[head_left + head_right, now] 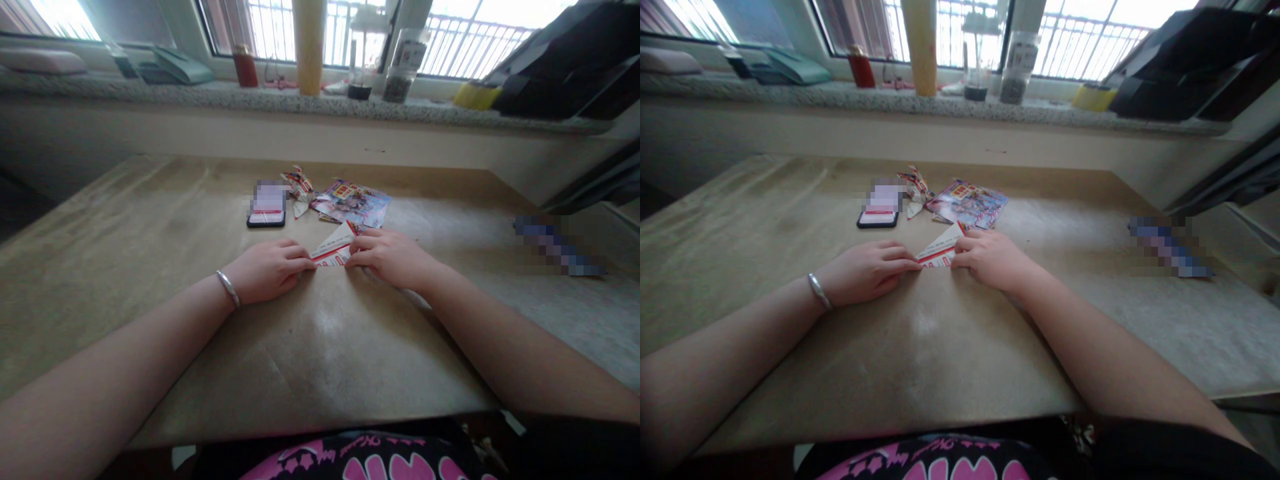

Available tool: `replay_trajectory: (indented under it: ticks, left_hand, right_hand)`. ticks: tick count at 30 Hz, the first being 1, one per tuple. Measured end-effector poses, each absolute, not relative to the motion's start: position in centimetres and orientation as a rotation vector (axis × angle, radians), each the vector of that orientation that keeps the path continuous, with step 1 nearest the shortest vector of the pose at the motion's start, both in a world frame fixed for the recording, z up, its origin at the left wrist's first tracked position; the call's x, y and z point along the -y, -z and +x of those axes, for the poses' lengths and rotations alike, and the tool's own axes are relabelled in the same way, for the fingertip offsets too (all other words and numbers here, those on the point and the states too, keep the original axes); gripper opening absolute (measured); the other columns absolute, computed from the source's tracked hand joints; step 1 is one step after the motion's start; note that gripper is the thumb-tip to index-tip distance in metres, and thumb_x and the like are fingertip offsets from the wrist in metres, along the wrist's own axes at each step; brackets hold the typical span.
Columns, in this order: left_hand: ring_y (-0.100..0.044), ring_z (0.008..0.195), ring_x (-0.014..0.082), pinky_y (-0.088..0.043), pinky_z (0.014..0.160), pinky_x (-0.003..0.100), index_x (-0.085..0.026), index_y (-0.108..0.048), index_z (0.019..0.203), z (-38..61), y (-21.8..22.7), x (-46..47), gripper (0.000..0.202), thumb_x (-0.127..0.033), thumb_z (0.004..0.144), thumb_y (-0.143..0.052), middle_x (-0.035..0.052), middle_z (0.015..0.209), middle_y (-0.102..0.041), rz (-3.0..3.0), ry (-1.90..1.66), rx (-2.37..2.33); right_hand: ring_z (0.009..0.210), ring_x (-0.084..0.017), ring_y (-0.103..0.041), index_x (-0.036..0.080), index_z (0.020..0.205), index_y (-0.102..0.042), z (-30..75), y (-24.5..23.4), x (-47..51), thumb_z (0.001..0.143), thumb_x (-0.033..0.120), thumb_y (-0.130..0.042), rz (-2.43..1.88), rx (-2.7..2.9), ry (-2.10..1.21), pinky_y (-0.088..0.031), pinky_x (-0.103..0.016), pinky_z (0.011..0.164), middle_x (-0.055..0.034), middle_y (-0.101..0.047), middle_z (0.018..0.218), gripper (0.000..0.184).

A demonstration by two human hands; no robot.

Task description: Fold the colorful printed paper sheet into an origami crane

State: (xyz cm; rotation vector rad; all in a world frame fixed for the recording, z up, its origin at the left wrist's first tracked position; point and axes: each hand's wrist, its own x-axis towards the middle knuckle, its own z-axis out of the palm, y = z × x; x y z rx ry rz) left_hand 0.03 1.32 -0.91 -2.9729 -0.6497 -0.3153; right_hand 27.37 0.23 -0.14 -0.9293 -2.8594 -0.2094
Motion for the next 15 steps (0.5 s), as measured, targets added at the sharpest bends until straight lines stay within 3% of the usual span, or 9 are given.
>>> replay_trajectory:
  ticks: [15]
  left_hand:
    - [-0.060, 0.094, 0.0185, -0.051, 0.084, 0.031, -0.021, -0.066, 0.111, -0.3, 0.7, -1.5, 0.032, -0.015, 0.088, -0.044, 0.0068, 0.107, -0.067, -2.990, 0.263, 0.661]
  right_hand:
    - [0.093, -0.019, -0.056, 0.032, 0.102, -0.072, 28.2, -1.1, 0.3, 0.085, 0.014, -0.055, -1.035, 2.905, 0.189, -0.035, -0.033, 0.080, -0.0026, -0.067, 0.105, 0.030]
